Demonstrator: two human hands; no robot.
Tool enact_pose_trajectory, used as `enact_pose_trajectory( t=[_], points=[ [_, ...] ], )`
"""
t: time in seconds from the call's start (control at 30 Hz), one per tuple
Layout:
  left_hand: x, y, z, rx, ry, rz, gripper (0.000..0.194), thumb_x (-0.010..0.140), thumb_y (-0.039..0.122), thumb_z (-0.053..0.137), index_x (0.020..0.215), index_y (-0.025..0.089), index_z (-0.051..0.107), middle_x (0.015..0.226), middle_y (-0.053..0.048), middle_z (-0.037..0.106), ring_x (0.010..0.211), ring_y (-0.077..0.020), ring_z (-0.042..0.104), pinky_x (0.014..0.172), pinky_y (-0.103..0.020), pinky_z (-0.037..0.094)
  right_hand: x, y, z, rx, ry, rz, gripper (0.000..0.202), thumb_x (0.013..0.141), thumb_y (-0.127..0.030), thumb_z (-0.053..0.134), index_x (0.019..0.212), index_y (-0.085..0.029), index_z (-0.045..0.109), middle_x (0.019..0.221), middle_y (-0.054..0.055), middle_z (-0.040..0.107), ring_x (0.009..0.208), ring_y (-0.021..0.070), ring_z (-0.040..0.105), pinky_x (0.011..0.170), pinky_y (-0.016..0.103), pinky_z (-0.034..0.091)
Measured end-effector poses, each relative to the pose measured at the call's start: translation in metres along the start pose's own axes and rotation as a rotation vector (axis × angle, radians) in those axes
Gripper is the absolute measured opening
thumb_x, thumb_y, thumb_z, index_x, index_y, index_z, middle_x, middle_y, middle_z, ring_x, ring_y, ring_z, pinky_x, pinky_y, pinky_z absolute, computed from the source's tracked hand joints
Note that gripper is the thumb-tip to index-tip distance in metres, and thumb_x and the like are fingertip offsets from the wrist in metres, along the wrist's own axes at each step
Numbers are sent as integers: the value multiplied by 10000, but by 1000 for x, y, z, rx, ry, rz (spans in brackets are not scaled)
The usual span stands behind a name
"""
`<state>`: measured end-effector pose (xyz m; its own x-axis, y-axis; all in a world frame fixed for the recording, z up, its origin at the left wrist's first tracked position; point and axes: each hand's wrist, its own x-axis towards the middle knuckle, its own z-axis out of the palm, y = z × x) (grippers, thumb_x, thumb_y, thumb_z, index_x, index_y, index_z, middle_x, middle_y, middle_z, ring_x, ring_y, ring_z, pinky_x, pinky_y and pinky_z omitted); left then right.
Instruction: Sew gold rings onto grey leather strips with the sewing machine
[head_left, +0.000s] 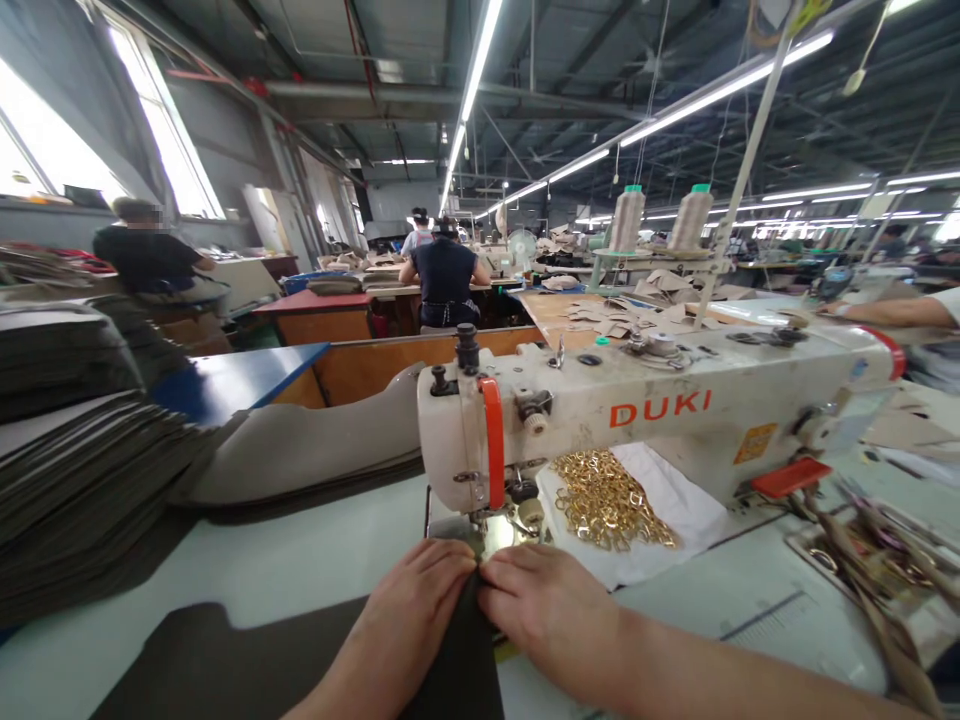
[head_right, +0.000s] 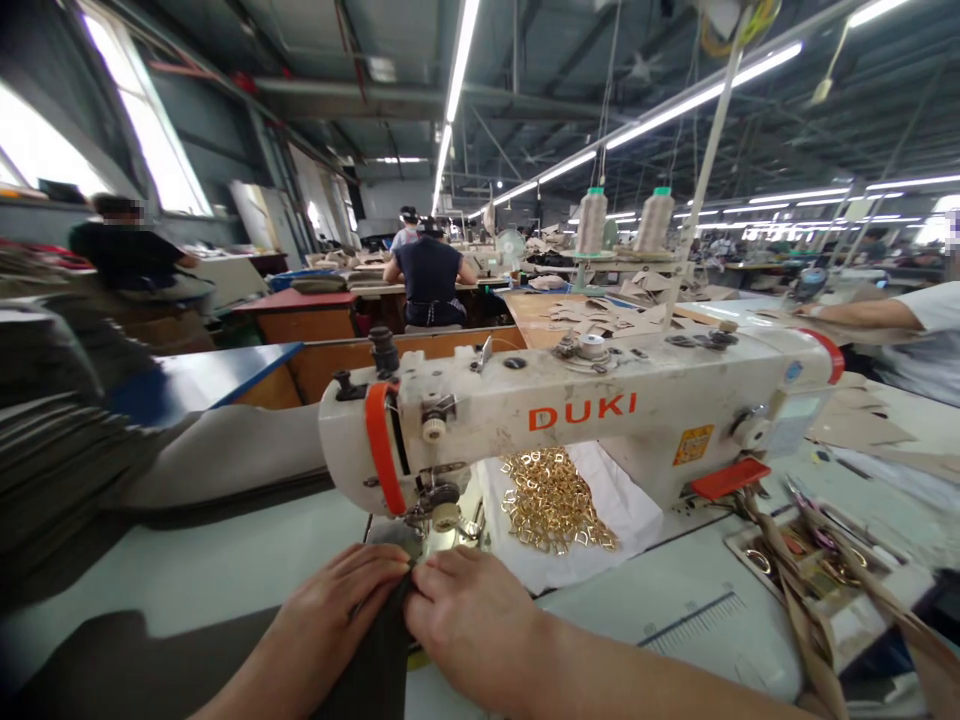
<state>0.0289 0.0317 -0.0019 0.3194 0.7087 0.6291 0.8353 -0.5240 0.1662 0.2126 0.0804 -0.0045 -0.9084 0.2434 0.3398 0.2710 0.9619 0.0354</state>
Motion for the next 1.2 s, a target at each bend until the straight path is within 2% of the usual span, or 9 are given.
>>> enact_pose_trajectory(
  t=[0.17,0.37,0.57,0.7,0.93,1.2],
  points=[
    [11,-7,6,13,24,14,262,885,144,412,800,210,650,771,-27,741,710,-168,707,683,-264,609,3,10,3,26,0,33,36,908,-158,589,881,-136,597,918,47,617,891,186,550,826,295,458],
    [13,-14,8,3,30,-8,256,895,201,432,818,227,675,792,-27,753,741,-173,714,700,-255,607,5,15,9,22,10,48,38,887,-141,606,869,-148,573,951,48,621,889,193,556,779,307,460],
    [17,-19,10,19,71,-12,308,928,282,420,791,235,692,754,-21,757,697,-165,718,694,-238,608,6,18,11,-25,20,53,63,863,-150,617,852,-161,556,922,43,631,794,188,565,734,309,451],
    [16,-20,10,23,69,-17,331,936,324,417,790,239,701,746,-23,759,682,-169,717,671,-236,609,7,18,11,-28,23,48,53,866,-137,604,859,-156,555,941,52,638,801,185,571,739,304,448],
    [16,-19,10,17,55,-36,308,925,295,422,798,236,696,755,-25,754,698,-172,712,700,-255,607,7,19,10,-11,1,39,45,877,-122,583,851,-150,559,963,74,635,840,183,571,769,297,450],
    [17,-15,9,17,8,-56,254,899,225,438,800,232,671,766,-17,749,732,-171,705,715,-262,596,9,16,3,-3,-26,54,51,851,-96,615,849,-134,581,936,74,645,790,182,584,735,292,460]
  ],
)
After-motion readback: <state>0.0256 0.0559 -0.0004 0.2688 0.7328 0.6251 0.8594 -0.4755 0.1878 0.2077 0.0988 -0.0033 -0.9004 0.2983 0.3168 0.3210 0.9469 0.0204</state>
